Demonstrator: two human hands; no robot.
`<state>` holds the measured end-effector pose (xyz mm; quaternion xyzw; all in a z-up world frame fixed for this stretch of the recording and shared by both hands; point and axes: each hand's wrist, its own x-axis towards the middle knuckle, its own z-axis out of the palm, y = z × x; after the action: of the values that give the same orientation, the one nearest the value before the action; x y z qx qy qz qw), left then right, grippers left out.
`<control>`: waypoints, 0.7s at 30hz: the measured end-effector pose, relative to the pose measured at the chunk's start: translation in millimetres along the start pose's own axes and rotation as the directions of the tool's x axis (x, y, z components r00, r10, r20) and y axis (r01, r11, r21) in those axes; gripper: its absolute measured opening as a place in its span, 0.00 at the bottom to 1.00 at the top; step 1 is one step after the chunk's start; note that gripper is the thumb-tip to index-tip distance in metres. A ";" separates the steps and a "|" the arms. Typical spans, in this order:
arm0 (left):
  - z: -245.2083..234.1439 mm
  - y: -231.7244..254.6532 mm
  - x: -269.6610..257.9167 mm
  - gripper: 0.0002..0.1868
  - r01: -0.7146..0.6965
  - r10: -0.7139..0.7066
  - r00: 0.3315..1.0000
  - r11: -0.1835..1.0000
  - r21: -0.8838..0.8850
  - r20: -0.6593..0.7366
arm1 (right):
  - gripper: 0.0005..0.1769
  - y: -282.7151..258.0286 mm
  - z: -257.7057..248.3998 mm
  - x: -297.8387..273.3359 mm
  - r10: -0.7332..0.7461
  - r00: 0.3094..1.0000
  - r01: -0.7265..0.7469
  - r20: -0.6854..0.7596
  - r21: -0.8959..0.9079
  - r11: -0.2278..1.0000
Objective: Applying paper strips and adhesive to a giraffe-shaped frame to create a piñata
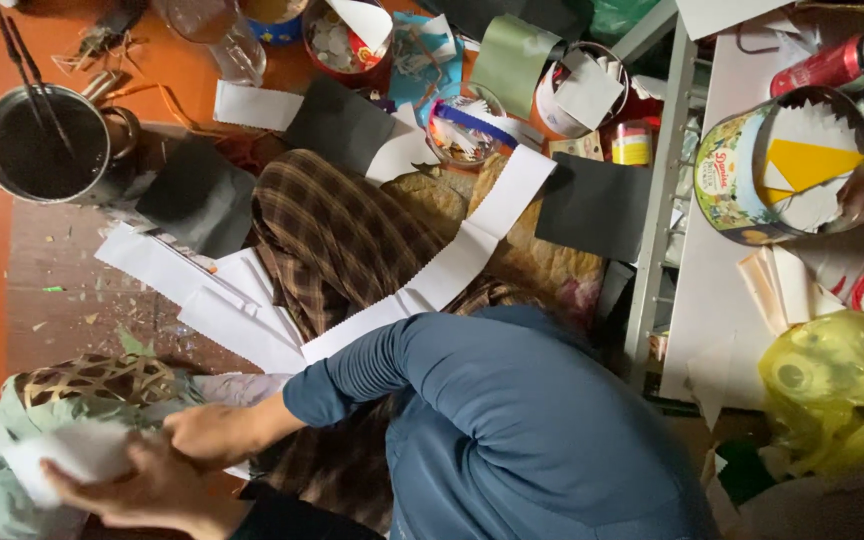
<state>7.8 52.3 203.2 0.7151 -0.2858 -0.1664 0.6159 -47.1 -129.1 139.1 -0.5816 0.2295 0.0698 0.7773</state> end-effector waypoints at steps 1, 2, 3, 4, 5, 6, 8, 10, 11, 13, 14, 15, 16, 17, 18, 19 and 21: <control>24.2 -3.8 16.1 0.49 -0.015 0.015 1.000 1.000 -0.005 -0.012 | 0.19 14.6 -1.4 14.1 -0.003 1.000 0.003 0.002 -0.003 1.000; 50.9 -6.8 23.8 0.51 -0.020 0.020 0.999 1.000 -0.007 -0.027 | 0.10 32.2 1.3 25.9 -0.204 0.975 0.194 -0.082 -0.117 0.974; 82.2 -9.7 29.1 0.52 -0.026 0.026 0.999 1.000 -0.009 -0.042 | 0.15 49.7 4.3 38.3 -0.404 0.904 0.365 -0.139 -0.241 0.899; 82.1 -15.5 23.3 0.52 -0.023 0.022 0.998 1.000 -0.005 -0.053 | 0.15 37.6 -1.1 25.2 -0.402 0.907 0.365 -0.128 -0.239 0.900; 81.4 -21.5 17.9 0.40 -0.106 0.131 0.981 0.979 0.175 -0.143 | 0.13 25.1 -6.4 12.9 -0.341 0.918 0.314 -0.202 -0.153 0.937; 79.4 -28.3 12.9 0.42 -0.170 0.255 0.944 0.920 0.354 -0.210 | 0.23 12.2 -10.7 2.7 -0.274 0.924 0.266 -0.265 -0.066 0.962; 79.0 -44.5 5.2 0.40 -0.035 0.107 0.954 0.967 0.253 -0.281 | 0.18 57.9 -3.2 43.7 -0.140 0.947 0.135 -0.290 -0.037 0.990; 79.1 -59.2 -4.9 0.38 0.095 -0.042 0.938 0.986 0.138 -0.344 | 0.22 76.5 1.5 61.4 -0.007 0.952 0.004 -0.306 -0.012 1.000; 79.5 -66.4 -10.0 0.36 0.265 -0.267 0.893 0.963 -0.057 -0.362 | 0.14 72.0 1.3 59.9 -0.056 0.922 0.065 -0.382 0.012 0.998; 76.7 -76.3 -17.1 0.34 0.404 -0.475 0.791 0.879 -0.255 -0.385 | 0.09 64.2 -9.2 53.3 -0.101 0.908 0.123 -0.407 0.028 0.992; 71.9 -79.0 -20.0 0.33 0.499 -0.658 0.674 0.740 -0.450 -0.336 | 0.09 60.7 -18.6 49.7 -0.120 0.902 0.177 -0.415 0.102 0.979; 65.4 -82.5 -21.7 0.32 0.545 -0.803 0.544 0.558 -0.626 -0.242 | 0.10 56.5 -27.5 49.8 -0.133 0.896 0.226 -0.424 0.178 0.958; 56.9 -122.7 -28.8 0.32 0.513 -0.801 0.522 0.569 -0.642 -0.293 | 0.10 63.3 -42.9 55.0 -0.134 0.921 0.211 -0.366 0.179 0.961; 45.7 -163.2 -36.0 0.31 0.561 -0.749 0.588 0.650 -0.514 -0.305 | 0.11 69.2 -57.7 64.5 -0.145 0.913 0.230 -0.381 0.190 0.954; 35.9 -205.0 -44.0 0.29 0.591 -0.698 0.647 0.713 -0.378 -0.307 | 0.13 74.1 -74.3 78.0 -0.157 0.907 0.248 -0.391 0.194 0.949; 40.0 -233.0 -35.1 0.29 0.571 -0.695 0.620 0.718 -0.400 -0.363 | 0.13 127.5 -129.4 96.1 -0.161 0.931 0.232 -0.328 0.190 0.954; 41.1 -291.6 -20.6 0.26 0.621 -0.590 0.769 0.780 0.072 -0.245 | 0.12 186.8 -191.0 168.7 -0.796 0.603 0.619 0.058 -0.663 0.420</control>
<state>26.8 55.4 -91.4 0.8261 0.0152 -0.2588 0.5003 -20.6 -276.0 -139.4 -0.8475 0.0245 -0.2744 0.4537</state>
